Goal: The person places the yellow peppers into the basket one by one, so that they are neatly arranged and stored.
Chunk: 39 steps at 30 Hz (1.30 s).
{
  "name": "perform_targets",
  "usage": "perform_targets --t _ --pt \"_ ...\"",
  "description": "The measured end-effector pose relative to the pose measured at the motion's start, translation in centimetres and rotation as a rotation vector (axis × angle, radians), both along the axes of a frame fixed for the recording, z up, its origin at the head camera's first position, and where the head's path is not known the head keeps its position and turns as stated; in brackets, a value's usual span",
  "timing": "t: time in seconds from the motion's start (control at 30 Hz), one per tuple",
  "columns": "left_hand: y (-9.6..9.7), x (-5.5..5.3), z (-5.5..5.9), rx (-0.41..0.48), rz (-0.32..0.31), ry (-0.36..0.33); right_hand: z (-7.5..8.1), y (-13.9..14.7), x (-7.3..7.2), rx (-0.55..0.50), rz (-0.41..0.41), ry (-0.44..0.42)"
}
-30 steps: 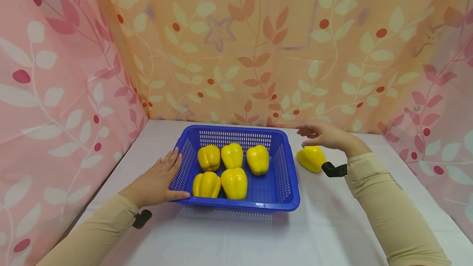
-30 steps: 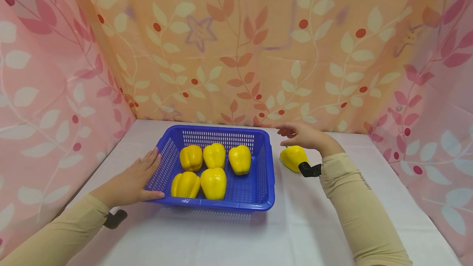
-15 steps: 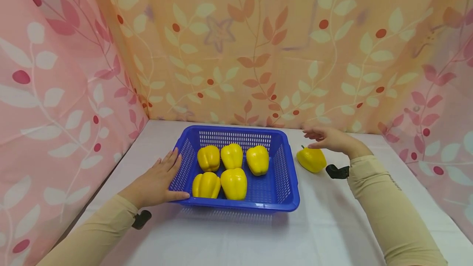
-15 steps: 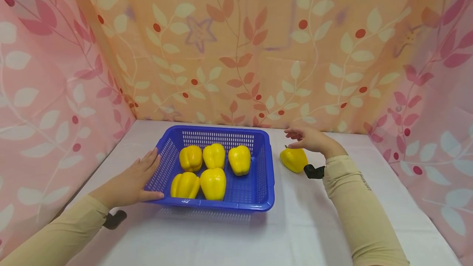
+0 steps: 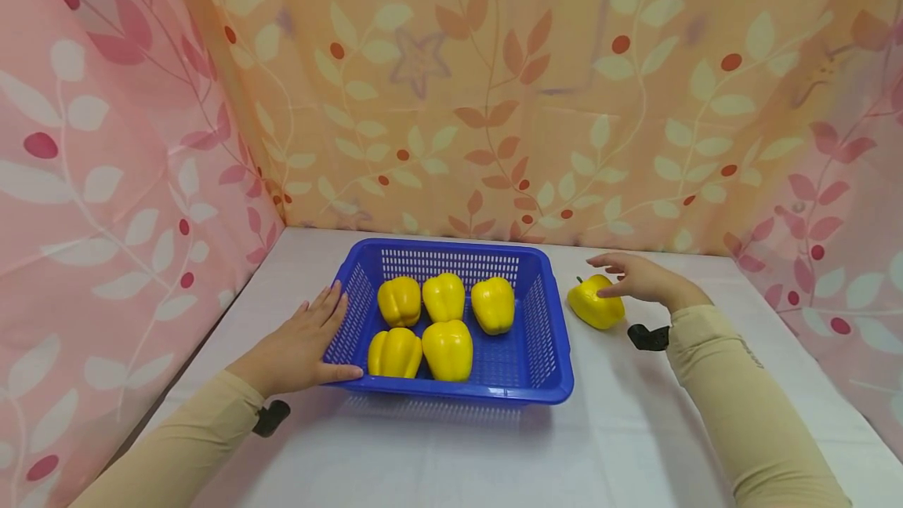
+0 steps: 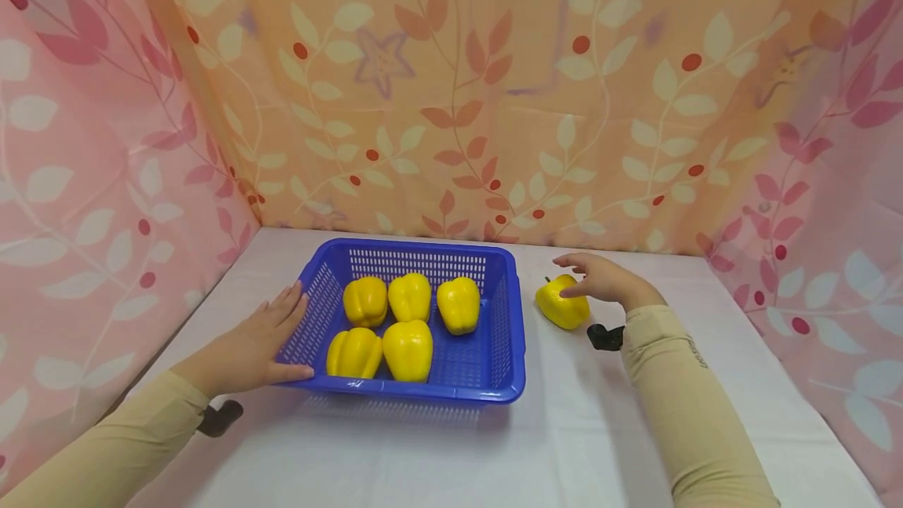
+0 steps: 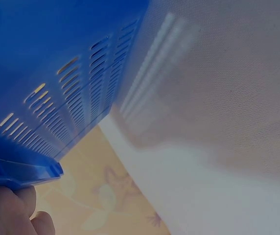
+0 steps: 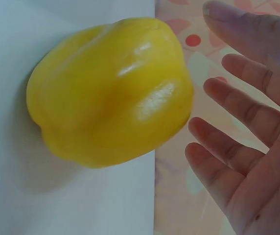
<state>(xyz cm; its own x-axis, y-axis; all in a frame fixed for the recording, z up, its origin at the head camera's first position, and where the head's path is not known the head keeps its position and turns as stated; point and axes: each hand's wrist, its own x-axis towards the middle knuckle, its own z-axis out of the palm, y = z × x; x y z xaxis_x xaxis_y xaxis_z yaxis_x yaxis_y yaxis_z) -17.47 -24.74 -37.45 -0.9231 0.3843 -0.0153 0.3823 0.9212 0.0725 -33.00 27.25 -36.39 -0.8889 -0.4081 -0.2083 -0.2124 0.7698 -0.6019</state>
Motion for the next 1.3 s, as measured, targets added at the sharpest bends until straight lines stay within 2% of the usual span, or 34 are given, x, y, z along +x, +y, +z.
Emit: perform_targets --t 0.17,0.57,0.9,1.2,1.3 --pt "0.1 0.0 0.1 0.009 0.006 -0.009 -0.8 0.3 -0.1 0.017 0.001 -0.023" --pt "0.0 0.1 0.1 0.016 0.008 -0.002 -1.7 0.7 0.8 0.034 0.032 0.026" --pt "0.1 0.1 0.2 0.023 -0.001 -0.008 -2.4 1.3 1.0 0.034 -0.005 0.010" --pt "0.1 0.1 0.2 0.016 -0.003 -0.004 -3.9 1.8 1.3 0.012 0.036 0.094" --pt "0.1 0.1 0.2 0.017 -0.004 -0.003 -4.4 1.9 1.5 0.000 0.028 0.094"
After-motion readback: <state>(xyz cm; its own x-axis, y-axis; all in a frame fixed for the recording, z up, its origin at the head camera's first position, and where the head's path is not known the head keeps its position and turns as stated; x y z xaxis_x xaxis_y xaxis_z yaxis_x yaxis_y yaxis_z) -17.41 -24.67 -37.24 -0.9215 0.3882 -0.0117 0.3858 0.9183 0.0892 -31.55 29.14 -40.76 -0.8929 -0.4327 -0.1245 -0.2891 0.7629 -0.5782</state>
